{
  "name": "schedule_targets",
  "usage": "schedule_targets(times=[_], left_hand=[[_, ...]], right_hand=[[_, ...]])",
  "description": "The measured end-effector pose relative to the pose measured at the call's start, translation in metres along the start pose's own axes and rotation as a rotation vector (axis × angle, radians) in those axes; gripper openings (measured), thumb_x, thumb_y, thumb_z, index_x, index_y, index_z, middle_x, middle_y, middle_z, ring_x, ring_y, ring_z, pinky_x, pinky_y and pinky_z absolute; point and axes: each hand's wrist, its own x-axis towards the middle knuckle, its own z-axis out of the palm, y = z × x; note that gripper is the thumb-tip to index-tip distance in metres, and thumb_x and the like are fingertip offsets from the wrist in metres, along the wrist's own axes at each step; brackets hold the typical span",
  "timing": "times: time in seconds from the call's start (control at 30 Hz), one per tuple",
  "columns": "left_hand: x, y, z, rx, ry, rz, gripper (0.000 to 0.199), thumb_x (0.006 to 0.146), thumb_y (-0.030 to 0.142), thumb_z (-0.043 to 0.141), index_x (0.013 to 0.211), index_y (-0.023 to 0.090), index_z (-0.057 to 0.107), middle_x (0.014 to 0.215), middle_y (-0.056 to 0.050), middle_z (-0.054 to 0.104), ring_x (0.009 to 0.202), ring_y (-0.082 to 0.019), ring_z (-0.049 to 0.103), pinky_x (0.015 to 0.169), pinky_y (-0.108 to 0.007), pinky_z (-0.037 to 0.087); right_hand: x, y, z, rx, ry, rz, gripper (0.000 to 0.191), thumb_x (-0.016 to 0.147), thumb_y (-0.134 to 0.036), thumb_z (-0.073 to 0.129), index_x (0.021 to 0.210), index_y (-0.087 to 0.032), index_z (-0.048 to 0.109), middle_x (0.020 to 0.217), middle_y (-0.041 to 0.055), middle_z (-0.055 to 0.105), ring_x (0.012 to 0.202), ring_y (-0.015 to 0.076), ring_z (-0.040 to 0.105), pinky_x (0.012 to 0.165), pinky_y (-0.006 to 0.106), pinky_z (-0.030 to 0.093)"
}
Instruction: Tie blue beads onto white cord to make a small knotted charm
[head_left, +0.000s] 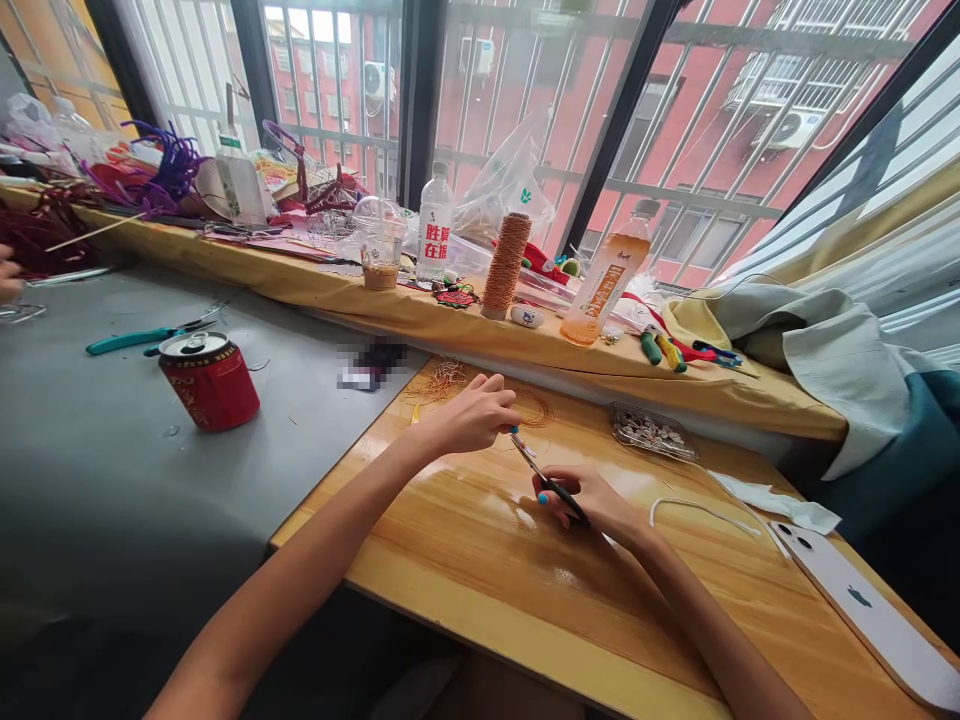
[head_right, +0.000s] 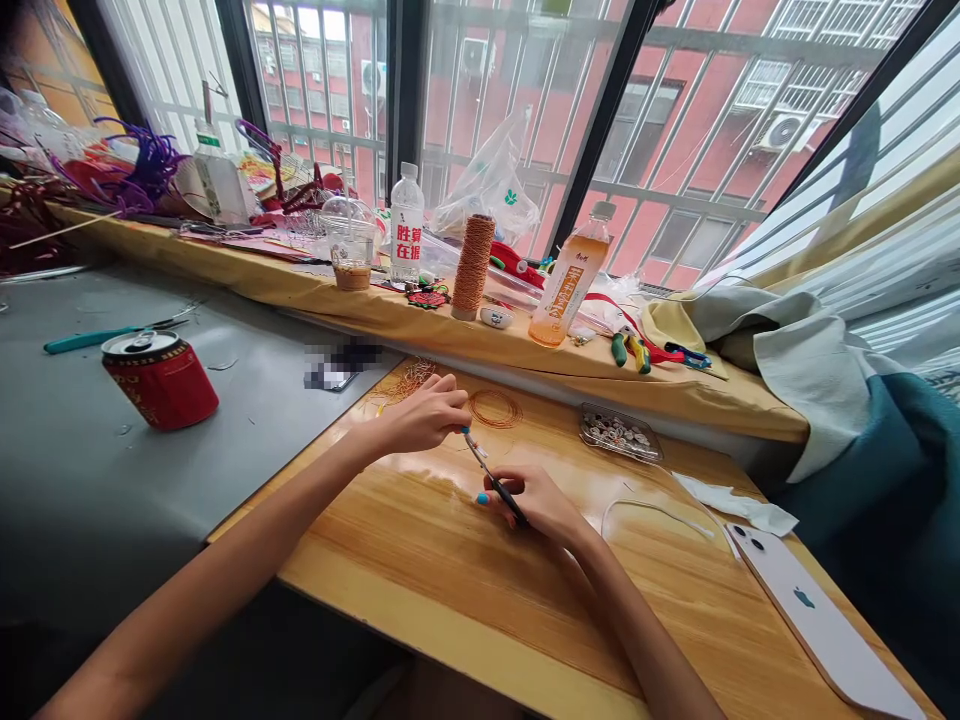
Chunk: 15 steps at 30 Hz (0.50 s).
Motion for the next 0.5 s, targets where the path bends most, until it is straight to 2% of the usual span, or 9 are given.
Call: schedule_targets(times=[0.2, 0.33, 0.43, 0.5], left_hand=[[0.0, -0.001, 0.001, -0.024, -0.014, -0.012, 0.014, 0.075, 0.011, 0.045, 0.068, 0.018, 0.055, 0.072, -0.002, 0.05, 0.079, -0.016, 0.036, 0.071, -0.028, 0.026], [0.0, -0.003, 0.002, 0.0, 0.054, -0.104, 0.017, 0.077, 0.014, 0.043, 0.069, 0.018, 0.057, 0.072, -0.003, 0.052, 0.079, -0.016, 0.038, 0.071, -0.029, 0.028], [0.002, -0.004, 0.003, -0.027, 0.148, -0.28, 0.021, 0.079, 0.018, 0.04, 0.071, 0.017, 0.059, 0.072, -0.004, 0.054, 0.078, -0.016, 0.04, 0.071, -0.029, 0.031], [0.004, -0.004, 0.003, -0.152, 0.181, -0.401, 0.022, 0.079, 0.021, 0.04, 0.073, 0.016, 0.061, 0.072, -0.004, 0.056, 0.077, -0.015, 0.042, 0.071, -0.028, 0.033]], right_hand=[[-0.001, 0.004, 0.001, 0.013, 0.0, -0.009, 0.034, 0.065, -0.048, 0.055, 0.062, -0.016, 0.047, 0.045, -0.0066, 0.036, 0.042, 0.0056, 0.031, 0.041, 0.02, 0.024], [-0.001, 0.007, 0.002, -0.054, 0.054, 0.001, 0.037, 0.065, -0.052, 0.052, 0.063, -0.016, 0.048, 0.047, -0.0056, 0.038, 0.041, 0.006, 0.032, 0.04, 0.02, 0.025], [-0.003, 0.008, -0.007, -0.309, 0.157, -0.074, 0.035, 0.066, -0.052, 0.052, 0.072, -0.017, 0.056, 0.056, -0.0019, 0.049, 0.049, 0.0095, 0.042, 0.046, 0.021, 0.03], [-0.007, 0.008, -0.018, -0.54, 0.291, -0.068, 0.039, 0.066, -0.053, 0.052, 0.087, -0.021, 0.059, 0.063, 0.0005, 0.056, 0.056, 0.0135, 0.049, 0.05, 0.023, 0.031]])
